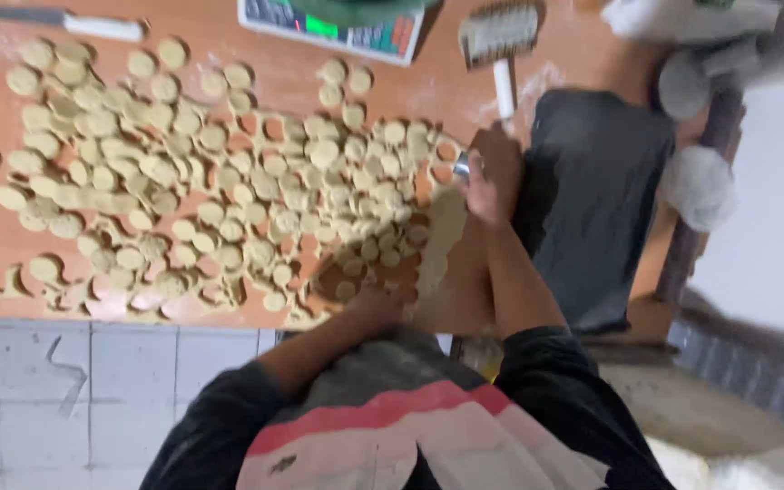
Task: Cutting circular dough pieces using a metal mold and separating the resulting cookies on a flour-covered workbench.
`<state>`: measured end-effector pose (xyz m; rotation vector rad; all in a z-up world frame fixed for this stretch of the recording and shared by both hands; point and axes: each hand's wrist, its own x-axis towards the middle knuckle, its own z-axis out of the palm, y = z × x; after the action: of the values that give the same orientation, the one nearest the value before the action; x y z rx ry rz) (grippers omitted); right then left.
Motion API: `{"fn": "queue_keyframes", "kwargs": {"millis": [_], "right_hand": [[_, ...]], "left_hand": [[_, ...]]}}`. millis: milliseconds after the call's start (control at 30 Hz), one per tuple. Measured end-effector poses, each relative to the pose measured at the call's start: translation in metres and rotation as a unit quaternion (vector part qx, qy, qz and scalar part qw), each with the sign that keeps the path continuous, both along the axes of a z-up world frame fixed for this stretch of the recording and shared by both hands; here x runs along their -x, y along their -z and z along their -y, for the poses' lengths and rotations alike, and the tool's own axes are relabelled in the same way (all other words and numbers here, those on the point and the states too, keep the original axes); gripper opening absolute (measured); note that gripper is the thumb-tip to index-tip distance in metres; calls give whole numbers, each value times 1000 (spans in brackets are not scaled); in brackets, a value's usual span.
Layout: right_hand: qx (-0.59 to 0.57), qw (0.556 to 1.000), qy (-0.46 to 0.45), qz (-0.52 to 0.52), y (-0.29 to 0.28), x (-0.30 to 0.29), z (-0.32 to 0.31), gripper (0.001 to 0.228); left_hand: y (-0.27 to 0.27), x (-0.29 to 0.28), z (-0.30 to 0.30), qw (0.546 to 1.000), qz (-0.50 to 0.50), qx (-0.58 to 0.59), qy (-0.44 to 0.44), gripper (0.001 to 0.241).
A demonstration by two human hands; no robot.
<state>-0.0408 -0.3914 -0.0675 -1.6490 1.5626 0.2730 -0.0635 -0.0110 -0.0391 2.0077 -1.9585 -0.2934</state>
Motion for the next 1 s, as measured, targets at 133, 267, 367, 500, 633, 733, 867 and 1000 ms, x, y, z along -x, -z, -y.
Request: {"fn": "queue_keyframes", "kwargs": {"millis": [133, 267, 367, 500, 633, 733, 867, 1000], "right_hand": [[568, 700, -405, 151, -81, -13, -41, 64], [396, 806, -438, 32, -51, -2, -86, 42], [208, 890, -395, -90, -66, -4, -86, 58], [188, 898, -386, -96, -29, -11, -61, 57], [79, 986, -133, 55, -60, -9, -59, 57], [111, 976, -157, 106, -73, 20, -83, 55], [182, 897, -372, -158, -93, 15, -108, 73], [172, 867, -417, -210, -81, 20, -120, 75]], "left_hand": [[-15, -20, 12, 999, -7, 1, 36, 12], [-11, -21, 12, 998, 9, -26, 59, 16], [-27, -26, 12, 996, 59, -22, 59, 21], [4, -12, 17, 994, 58, -60, 77, 17], [7, -13, 27, 992, 1, -109, 67, 20], [17, -5, 26, 960, -57, -238, 139, 61], [37, 6, 21, 998, -21, -32, 44, 32], [49, 22, -3, 985, -28, -145, 86, 40]]}}
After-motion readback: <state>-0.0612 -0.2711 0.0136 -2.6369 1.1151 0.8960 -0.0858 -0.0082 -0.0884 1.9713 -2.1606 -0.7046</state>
